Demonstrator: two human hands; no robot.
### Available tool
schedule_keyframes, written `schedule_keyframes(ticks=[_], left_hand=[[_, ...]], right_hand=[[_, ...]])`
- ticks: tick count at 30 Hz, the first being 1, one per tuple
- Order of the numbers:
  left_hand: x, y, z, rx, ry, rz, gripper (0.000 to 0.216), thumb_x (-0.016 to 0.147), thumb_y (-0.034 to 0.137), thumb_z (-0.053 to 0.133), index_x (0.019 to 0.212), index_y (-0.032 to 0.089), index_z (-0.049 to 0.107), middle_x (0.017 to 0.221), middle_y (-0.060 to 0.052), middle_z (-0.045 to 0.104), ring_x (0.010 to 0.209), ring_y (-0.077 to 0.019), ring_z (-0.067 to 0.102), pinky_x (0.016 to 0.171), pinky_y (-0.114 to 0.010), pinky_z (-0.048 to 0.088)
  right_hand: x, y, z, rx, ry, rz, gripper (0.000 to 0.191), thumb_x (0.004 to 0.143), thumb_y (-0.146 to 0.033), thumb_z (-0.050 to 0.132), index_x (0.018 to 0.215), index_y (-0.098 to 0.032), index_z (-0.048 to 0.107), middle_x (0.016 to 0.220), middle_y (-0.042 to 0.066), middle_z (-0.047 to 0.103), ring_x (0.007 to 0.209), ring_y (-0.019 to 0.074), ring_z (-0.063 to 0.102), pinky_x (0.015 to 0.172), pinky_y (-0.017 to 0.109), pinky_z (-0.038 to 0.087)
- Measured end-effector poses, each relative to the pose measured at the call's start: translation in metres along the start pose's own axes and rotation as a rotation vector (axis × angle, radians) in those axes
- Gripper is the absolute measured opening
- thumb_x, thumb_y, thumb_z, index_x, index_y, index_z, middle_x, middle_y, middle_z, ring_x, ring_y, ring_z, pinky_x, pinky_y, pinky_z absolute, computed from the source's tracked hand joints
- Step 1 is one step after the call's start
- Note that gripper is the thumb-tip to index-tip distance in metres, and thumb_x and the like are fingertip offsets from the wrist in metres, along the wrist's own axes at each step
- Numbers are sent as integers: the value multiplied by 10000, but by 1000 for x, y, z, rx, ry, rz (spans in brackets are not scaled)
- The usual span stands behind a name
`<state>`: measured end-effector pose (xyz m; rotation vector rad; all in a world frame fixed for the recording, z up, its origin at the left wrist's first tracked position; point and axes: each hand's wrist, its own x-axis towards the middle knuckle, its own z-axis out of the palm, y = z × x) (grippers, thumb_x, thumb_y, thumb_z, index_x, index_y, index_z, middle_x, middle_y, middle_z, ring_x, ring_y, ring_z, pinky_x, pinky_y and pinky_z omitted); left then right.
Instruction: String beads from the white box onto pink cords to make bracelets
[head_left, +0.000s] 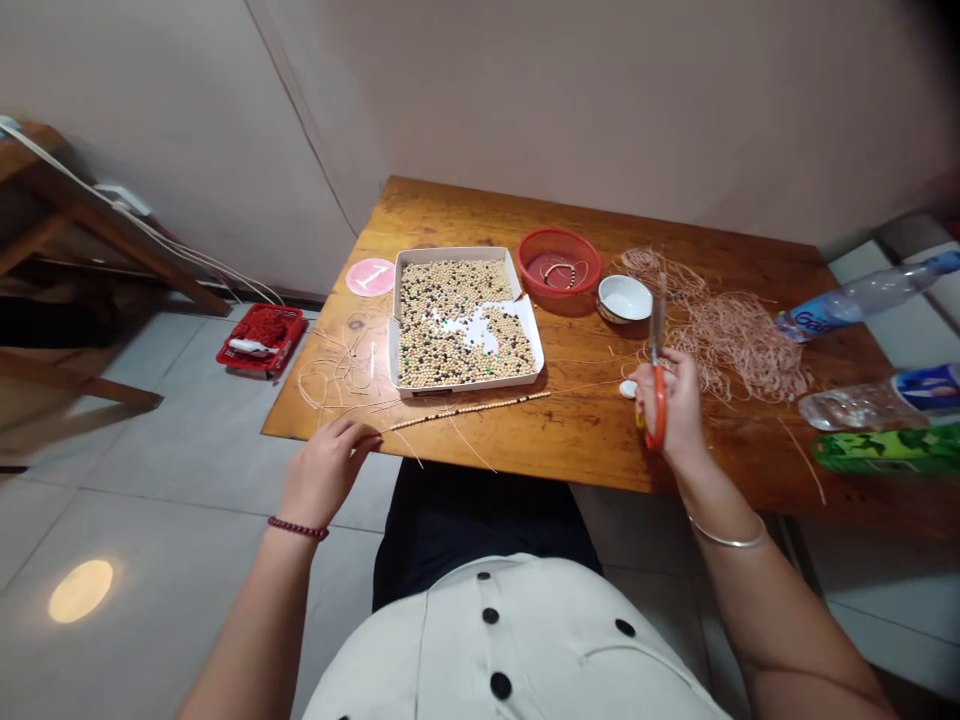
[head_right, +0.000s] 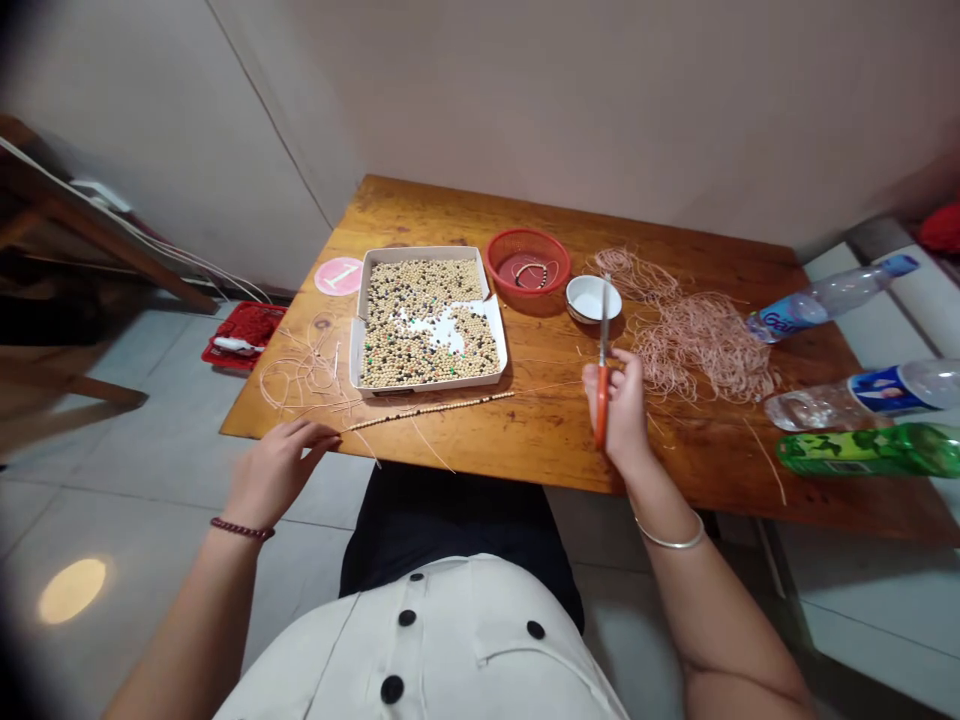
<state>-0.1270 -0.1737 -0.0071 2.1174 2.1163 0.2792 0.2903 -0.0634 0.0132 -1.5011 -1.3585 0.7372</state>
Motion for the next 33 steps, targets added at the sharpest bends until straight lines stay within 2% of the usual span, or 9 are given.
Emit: schedule_keyframes(ticks=[4,6,8,12,15,18,22,26,33], left_hand=[[-3,-2,2,168,34,29,274,929,395,441,835,218,629,891,-30,652,856,-192,578,560,-284,321],[-4,-3,2,223,37,48,263,932,387,440,853,224,631,891,-27,654,863,-195,578,548,-294,302],[-4,-2,1,252,33,62,231,927,369,455,861,233,629,890,-20,651,868,-192,580,544,-296,293],[-1,2,0,306,1,74,209,923,306,445,829,210,605,864,-34,635,836,-184,584,537,-293,288],[3,6,0,341,-19,65,223,924,277,409,821,185,584,857,-58,629,833,-191,588,532,-293,283],[2,8,-1,269,-55,37,202,915,281,413,827,174,559,883,-66,634,810,-181,595,535,-276,303],[0,6,-1,71,-114,-10,167,907,312,424,899,183,530,842,-40,653,717,-157,605,543,-249,338],[1,2,-1,15,-145,-62,182,900,355,422,924,203,521,800,-15,663,658,-160,612,533,-250,338],[-3,-5,0,-63,-88,-11,251,907,441,424,927,231,559,905,-11,689,781,-160,638,601,-233,400]], right_hand=[[6,-14,6,-508,13,-163,568,699,-490,685,1167,-232,491,944,96,623,712,225,583,674,402,486],[5,-14,9,-612,-6,-164,604,683,-514,688,1184,-234,501,946,107,626,730,249,587,702,433,480],[4,-7,13,-583,-21,-144,616,684,-538,676,1189,-231,500,928,106,623,735,251,591,694,426,485],[2,14,22,-346,-61,-87,640,671,-541,689,1181,-221,472,923,94,615,735,214,603,669,372,507],[2,23,22,-218,-105,-26,625,661,-485,716,1158,-216,450,879,71,616,709,192,608,679,361,515],[3,26,17,-153,-161,-13,560,679,-413,700,1137,-219,442,873,59,621,762,204,631,717,371,519],[4,23,13,-322,-220,-109,458,698,-332,657,1112,-223,495,907,76,648,867,243,642,775,393,501],[7,18,18,-468,-259,-121,580,739,-335,625,1266,-197,427,979,132,677,812,254,666,717,379,504],[10,22,35,-710,-422,-268,667,786,-276,569,1398,-190,319,982,123,706,936,295,664,720,378,508]])
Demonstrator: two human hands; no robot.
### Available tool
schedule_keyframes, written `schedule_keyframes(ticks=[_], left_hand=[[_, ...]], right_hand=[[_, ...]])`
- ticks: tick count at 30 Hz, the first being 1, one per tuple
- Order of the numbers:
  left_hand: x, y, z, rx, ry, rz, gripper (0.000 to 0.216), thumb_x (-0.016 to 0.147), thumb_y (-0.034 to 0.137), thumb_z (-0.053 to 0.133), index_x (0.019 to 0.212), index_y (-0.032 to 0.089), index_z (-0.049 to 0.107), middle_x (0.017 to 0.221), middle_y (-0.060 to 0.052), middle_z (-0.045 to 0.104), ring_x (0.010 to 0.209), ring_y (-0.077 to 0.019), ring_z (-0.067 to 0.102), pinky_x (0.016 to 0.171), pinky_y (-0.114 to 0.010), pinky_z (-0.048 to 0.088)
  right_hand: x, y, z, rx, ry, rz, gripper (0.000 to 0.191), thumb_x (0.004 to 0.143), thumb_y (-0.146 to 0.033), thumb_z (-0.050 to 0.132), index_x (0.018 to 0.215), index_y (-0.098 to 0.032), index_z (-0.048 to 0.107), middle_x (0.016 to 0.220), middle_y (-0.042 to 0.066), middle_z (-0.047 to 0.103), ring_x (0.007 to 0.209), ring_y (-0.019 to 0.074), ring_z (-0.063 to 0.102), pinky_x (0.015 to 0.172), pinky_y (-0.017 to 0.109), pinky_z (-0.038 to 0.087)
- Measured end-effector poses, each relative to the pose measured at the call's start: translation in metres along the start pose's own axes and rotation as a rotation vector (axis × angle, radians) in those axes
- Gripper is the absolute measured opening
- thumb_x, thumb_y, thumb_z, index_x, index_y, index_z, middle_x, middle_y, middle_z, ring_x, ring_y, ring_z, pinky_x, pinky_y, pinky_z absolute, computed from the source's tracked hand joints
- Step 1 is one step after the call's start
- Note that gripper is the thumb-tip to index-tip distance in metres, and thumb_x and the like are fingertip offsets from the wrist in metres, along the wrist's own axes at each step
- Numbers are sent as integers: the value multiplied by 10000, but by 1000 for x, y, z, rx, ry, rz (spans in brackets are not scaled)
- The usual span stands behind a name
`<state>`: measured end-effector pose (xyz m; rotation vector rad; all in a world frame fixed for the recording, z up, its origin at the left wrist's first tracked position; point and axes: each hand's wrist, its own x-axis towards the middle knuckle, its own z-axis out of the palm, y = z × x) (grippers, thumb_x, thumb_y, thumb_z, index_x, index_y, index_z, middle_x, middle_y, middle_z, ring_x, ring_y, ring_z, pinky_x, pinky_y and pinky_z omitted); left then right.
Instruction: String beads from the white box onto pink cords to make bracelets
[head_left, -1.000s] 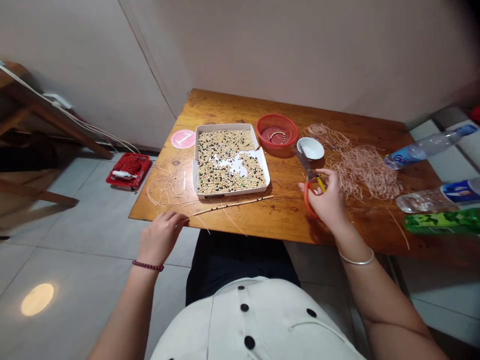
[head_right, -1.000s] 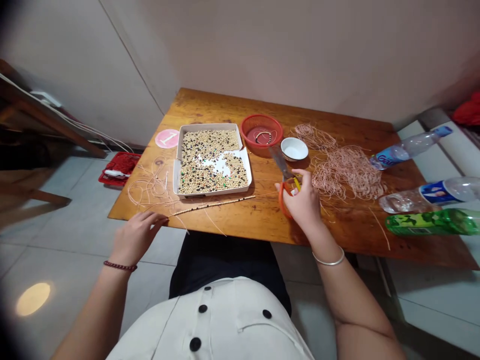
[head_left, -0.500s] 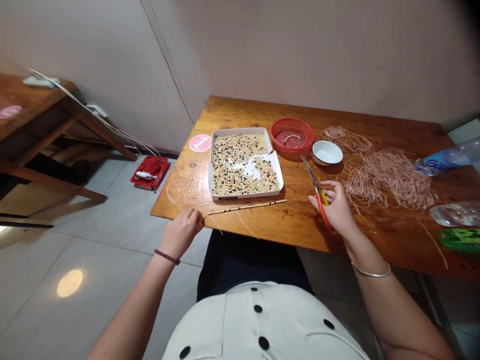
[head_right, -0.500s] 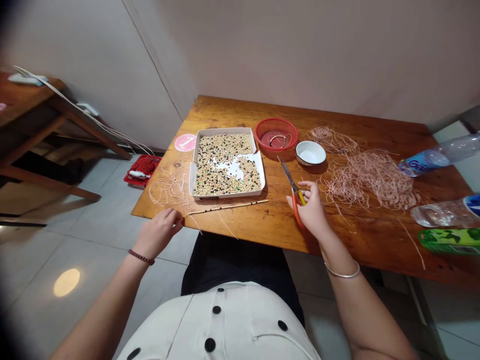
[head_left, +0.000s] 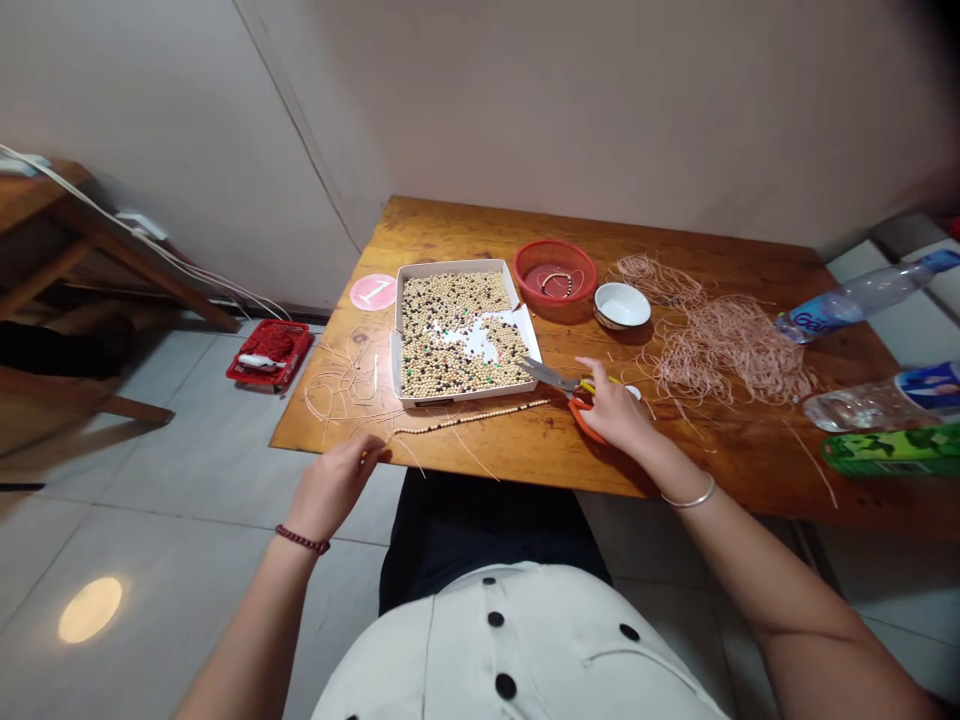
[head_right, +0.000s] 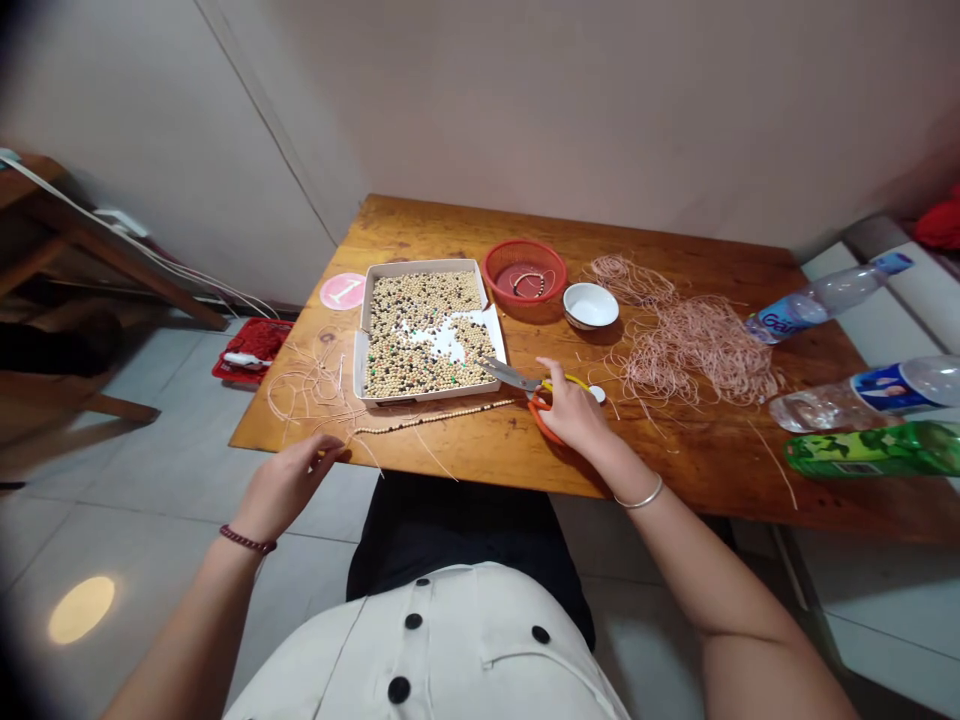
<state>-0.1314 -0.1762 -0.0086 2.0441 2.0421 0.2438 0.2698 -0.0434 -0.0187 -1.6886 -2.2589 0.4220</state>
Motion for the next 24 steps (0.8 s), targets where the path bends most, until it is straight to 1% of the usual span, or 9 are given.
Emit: schedule_keyframes(ticks=[4,6,10,12,16,21,24], left_hand=[[-4,-4,1,-5,20,-3,250,920,418,411,944,233,577,947,-15,694,809,-160,642,648,-232,424],[-6,-6,1,4,17,-13,248,924,411,405,951,236,578,962,-13,693,818,-164,640,657,-234,427],[-9,-7,-1,15,21,-21,245,932,398,399,953,235,580,963,-12,688,819,-162,629,663,-233,427],[-11,-7,-2,15,27,-21,246,933,397,398,957,233,581,958,-14,685,817,-159,624,663,-233,426],[-13,-6,-3,1,37,-18,240,933,385,399,947,234,584,944,-15,684,804,-155,622,652,-234,421],[-14,-6,-2,-7,57,-22,224,925,385,424,955,235,586,964,-16,684,824,-157,627,651,-238,428],[-16,-5,-3,-4,47,-15,241,929,398,414,960,234,587,970,-22,683,842,-167,629,661,-244,435]], right_hand=[[1,2,8,-83,16,-39,682,816,-253,524,1433,-163,248,1043,130,698,882,287,671,691,372,509],[2,3,10,-130,23,-64,679,823,-256,517,1434,-149,242,1042,138,696,852,288,670,672,368,504],[2,8,10,-242,6,-162,583,861,-272,469,1397,-106,311,888,147,699,760,291,661,624,358,484],[1,11,10,-277,-5,-212,545,877,-252,436,1386,-91,328,831,144,688,714,285,653,602,352,473],[1,14,13,-301,-25,-275,543,856,-208,445,1370,-78,331,846,152,680,736,291,654,598,343,464],[5,17,15,-288,-56,-273,536,817,-214,503,1322,-91,371,930,167,682,777,301,662,612,342,466],[7,20,15,-258,-70,-297,500,815,-217,508,1289,-104,399,924,155,690,776,294,668,612,340,473]])
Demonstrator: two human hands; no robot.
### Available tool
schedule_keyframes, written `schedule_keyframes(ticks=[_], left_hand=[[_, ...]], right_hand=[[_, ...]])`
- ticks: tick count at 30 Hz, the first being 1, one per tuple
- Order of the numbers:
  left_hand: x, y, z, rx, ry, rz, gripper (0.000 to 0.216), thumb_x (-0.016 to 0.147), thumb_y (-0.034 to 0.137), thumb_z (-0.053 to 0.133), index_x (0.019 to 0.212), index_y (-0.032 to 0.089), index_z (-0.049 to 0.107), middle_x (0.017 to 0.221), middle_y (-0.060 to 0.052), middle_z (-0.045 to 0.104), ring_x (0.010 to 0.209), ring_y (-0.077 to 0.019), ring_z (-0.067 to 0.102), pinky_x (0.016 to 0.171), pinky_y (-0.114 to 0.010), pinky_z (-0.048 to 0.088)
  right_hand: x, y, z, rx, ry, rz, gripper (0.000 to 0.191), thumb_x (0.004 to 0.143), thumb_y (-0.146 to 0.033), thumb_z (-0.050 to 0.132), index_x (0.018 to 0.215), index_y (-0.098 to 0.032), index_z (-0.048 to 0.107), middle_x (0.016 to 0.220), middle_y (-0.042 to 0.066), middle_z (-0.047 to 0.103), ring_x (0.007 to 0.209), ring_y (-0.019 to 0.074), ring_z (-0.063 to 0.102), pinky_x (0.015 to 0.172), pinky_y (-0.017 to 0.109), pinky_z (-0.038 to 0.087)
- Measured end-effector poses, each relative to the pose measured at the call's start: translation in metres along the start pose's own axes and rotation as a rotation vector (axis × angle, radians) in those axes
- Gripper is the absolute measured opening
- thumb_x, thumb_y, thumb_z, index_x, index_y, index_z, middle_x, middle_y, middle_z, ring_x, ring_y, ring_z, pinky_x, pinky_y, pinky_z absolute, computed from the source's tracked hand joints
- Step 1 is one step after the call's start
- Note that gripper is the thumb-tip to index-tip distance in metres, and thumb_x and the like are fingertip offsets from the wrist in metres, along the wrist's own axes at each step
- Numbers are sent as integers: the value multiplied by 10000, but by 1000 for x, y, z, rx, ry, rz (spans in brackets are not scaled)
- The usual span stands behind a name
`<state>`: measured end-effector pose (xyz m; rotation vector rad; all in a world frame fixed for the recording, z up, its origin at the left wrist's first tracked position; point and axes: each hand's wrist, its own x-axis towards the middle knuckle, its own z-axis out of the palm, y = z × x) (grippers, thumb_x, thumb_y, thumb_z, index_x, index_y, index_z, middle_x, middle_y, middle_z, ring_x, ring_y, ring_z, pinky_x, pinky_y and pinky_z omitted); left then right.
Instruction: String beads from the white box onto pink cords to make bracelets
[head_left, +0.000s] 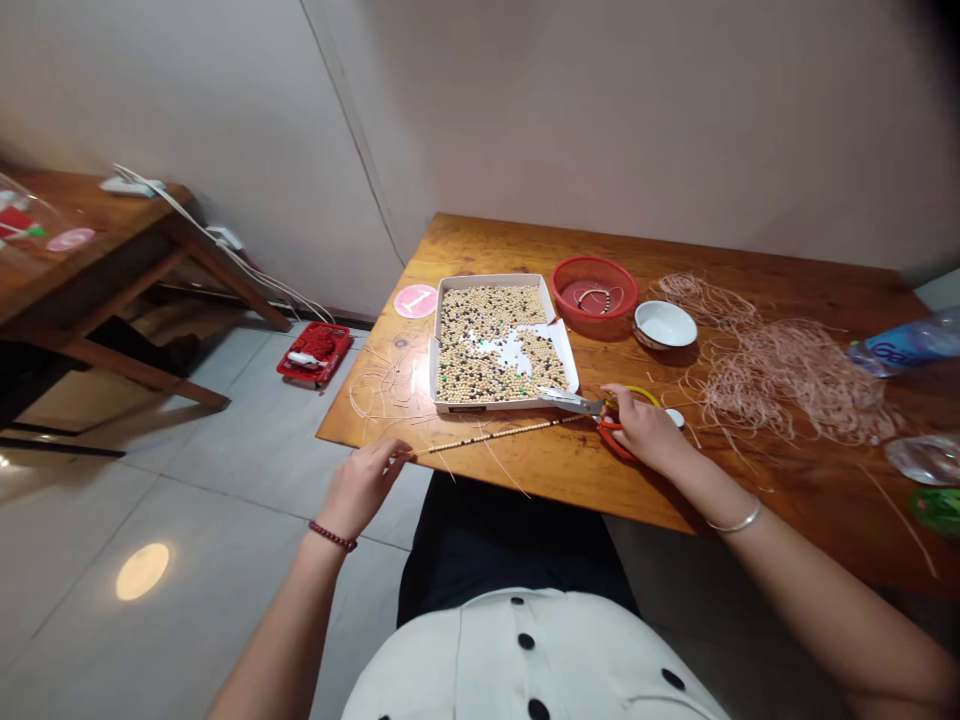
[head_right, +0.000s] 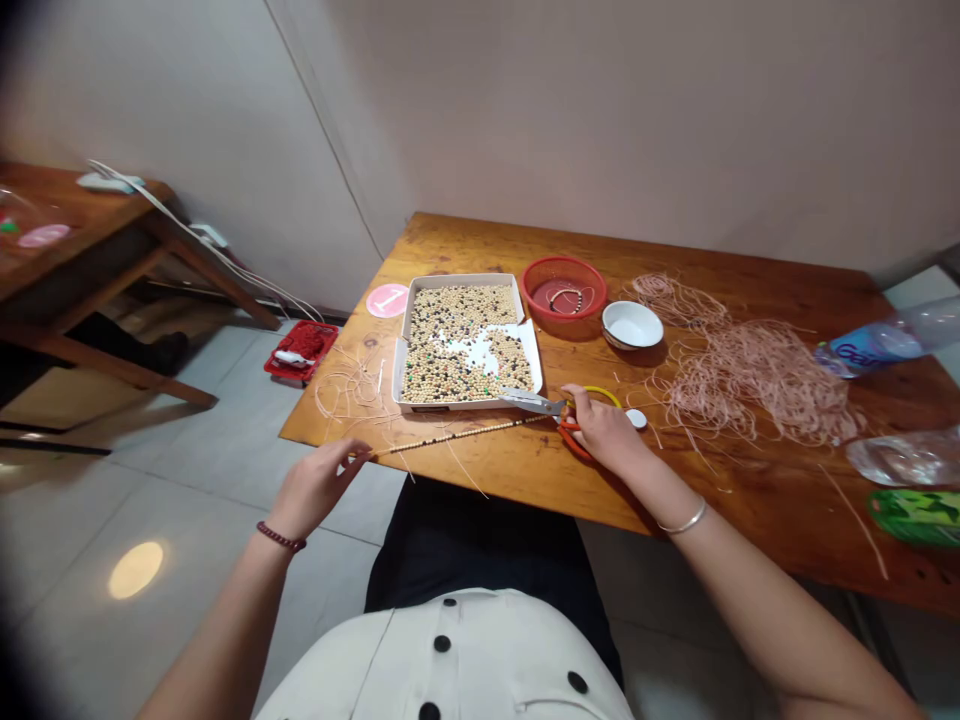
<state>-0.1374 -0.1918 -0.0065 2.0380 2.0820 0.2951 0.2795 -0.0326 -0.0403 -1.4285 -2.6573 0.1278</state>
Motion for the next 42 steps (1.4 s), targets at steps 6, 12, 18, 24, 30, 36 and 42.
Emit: schedule_keyframes(ticks=[6,12,18,24,30,36,42], left_hand=[[-3,1,-2,10,-4,-13,255,930,399,411,970,226,594,976,-40,684,831,-177,633,643,-247,433],[-3,3,-1,40,14,-16,249,922,399,427,937,227,607,939,-35,688,812,-170,628,592,-236,403],[0,4,1,12,27,15,273,930,399,411,927,225,622,952,-41,690,847,-170,626,666,-244,424],[3,7,1,-17,24,34,259,918,394,439,918,245,650,978,-29,687,877,-174,623,646,-243,415],[4,9,2,-17,24,43,250,920,371,438,922,251,657,966,-28,684,850,-171,622,635,-240,414],[4,11,4,25,38,23,261,923,380,437,888,236,652,949,-33,683,844,-168,622,615,-240,405],[4,10,8,45,90,23,253,922,395,453,886,247,654,916,-12,682,824,-155,617,599,-234,384]], right_hand=[[-2,5,0,-12,88,-18,479,831,-300,511,1258,-101,423,922,165,692,796,306,674,611,359,490],[-4,6,-11,25,178,42,501,810,-324,539,1252,-123,416,981,163,682,815,309,668,628,367,482],[-4,4,-29,113,261,166,522,773,-298,576,1242,-141,412,975,150,678,762,292,663,595,352,468],[-5,5,-44,213,299,225,560,728,-223,586,1252,-173,393,993,114,678,787,266,666,608,329,473],[-8,12,-48,266,323,245,576,716,-191,567,1260,-177,379,998,108,675,830,263,670,634,324,475],[-10,15,-48,262,359,260,560,706,-177,564,1240,-188,396,982,106,675,868,274,668,661,341,490],[-9,13,-52,332,401,286,559,688,-175,584,1214,-204,399,901,70,674,798,255,668,629,328,492]])
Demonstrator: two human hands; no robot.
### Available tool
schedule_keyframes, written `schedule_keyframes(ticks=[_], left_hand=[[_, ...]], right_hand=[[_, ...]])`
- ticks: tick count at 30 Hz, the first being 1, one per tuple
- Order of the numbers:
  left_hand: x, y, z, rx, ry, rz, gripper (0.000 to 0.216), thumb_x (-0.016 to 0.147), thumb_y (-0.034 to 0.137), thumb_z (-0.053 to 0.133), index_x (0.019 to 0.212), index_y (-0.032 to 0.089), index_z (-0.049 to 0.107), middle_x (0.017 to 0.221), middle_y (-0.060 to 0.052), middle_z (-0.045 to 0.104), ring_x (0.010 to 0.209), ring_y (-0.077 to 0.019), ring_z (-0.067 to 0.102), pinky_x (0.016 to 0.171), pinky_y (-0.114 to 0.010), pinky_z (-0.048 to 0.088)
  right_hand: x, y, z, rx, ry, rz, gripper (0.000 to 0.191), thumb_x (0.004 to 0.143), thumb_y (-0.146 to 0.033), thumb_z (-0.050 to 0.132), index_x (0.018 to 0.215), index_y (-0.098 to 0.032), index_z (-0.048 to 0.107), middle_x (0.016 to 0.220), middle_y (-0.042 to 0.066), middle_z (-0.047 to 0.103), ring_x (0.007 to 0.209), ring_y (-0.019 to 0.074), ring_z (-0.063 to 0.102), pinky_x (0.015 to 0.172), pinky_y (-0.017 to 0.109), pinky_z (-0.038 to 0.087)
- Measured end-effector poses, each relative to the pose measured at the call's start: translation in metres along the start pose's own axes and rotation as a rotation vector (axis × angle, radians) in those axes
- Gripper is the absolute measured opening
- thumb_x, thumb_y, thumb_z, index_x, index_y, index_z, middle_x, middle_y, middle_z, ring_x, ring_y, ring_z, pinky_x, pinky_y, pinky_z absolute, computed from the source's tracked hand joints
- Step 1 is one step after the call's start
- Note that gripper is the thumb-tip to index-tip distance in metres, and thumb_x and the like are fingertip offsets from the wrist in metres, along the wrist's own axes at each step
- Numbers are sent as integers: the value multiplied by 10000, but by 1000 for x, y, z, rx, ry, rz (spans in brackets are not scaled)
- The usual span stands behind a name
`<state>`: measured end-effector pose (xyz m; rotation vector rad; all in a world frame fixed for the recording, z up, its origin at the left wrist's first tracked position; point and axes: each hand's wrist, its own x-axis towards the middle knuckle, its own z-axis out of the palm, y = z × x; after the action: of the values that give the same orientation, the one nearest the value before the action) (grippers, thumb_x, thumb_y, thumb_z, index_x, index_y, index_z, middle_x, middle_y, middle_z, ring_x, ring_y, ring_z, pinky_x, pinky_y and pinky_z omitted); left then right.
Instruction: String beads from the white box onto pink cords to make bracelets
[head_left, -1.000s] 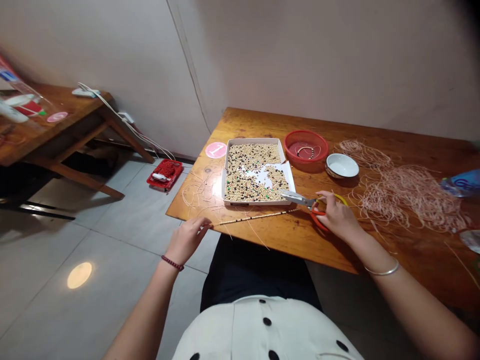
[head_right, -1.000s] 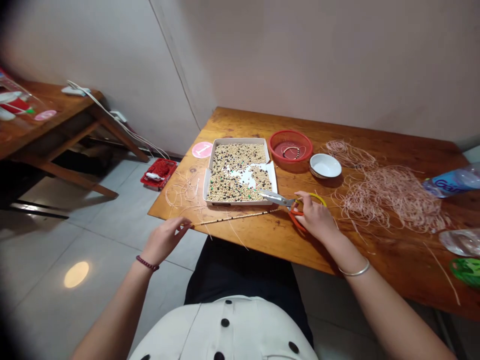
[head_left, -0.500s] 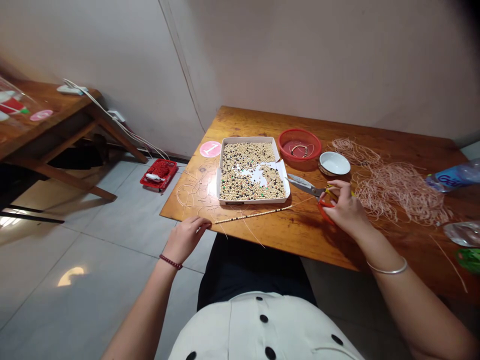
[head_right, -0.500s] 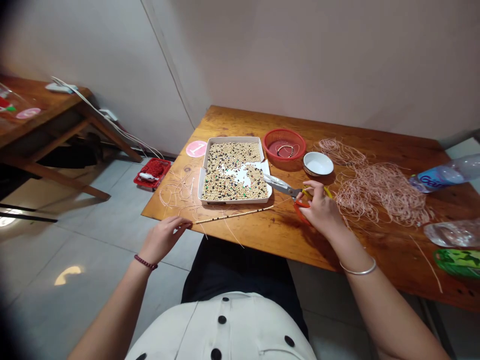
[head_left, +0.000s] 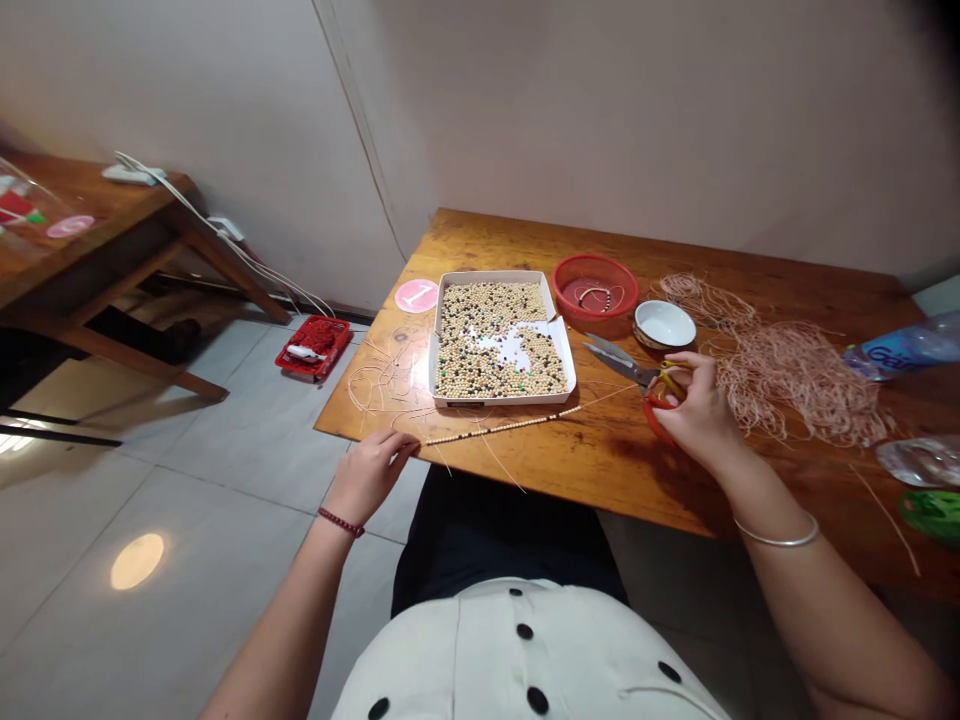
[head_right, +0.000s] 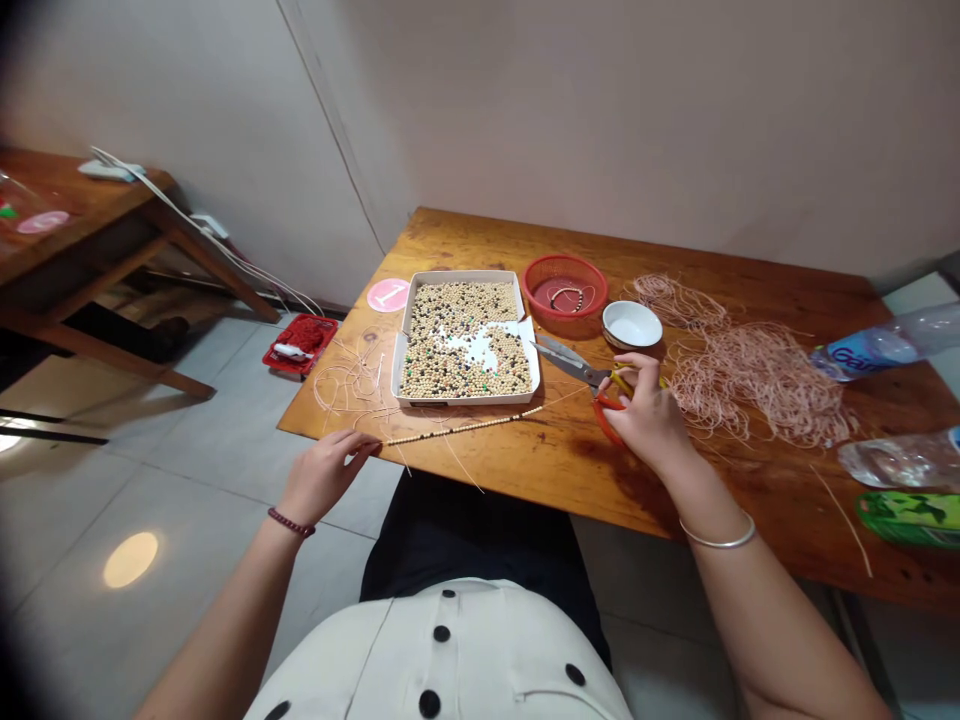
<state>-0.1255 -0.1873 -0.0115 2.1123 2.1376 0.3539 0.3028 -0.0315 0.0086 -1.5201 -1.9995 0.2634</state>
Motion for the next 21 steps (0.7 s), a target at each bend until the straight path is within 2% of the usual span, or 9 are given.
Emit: schedule_keyframes(ticks=[6,10,17,21], left_hand=[[1,-4,3,-23,0,26,253,919,395,460,887,244,660,909,-13,679,817,-152,617,644,-232,408],[-1,-3,1,13,22,31,247,924,386,457,884,232,645,909,-11,678,824,-152,614,642,-236,399],[-7,-1,0,18,68,-28,275,934,382,430,915,213,646,916,-38,678,841,-162,611,620,-229,393],[-9,-1,2,12,53,-20,270,933,373,431,908,221,652,912,-33,676,818,-156,608,613,-230,392]], right_hand=[[4,-7,-6,103,-1,85,556,697,-216,612,1208,-204,394,829,55,663,673,222,644,603,320,480],[5,-7,-3,59,-21,78,545,702,-223,601,1207,-209,397,893,89,668,746,255,658,620,335,477],[-1,-4,17,-172,-224,8,509,755,-312,585,1218,-180,420,896,127,680,721,301,648,584,350,443],[-3,-3,24,-201,-265,-11,534,754,-346,600,1226,-168,426,928,152,670,762,318,644,610,368,454]])
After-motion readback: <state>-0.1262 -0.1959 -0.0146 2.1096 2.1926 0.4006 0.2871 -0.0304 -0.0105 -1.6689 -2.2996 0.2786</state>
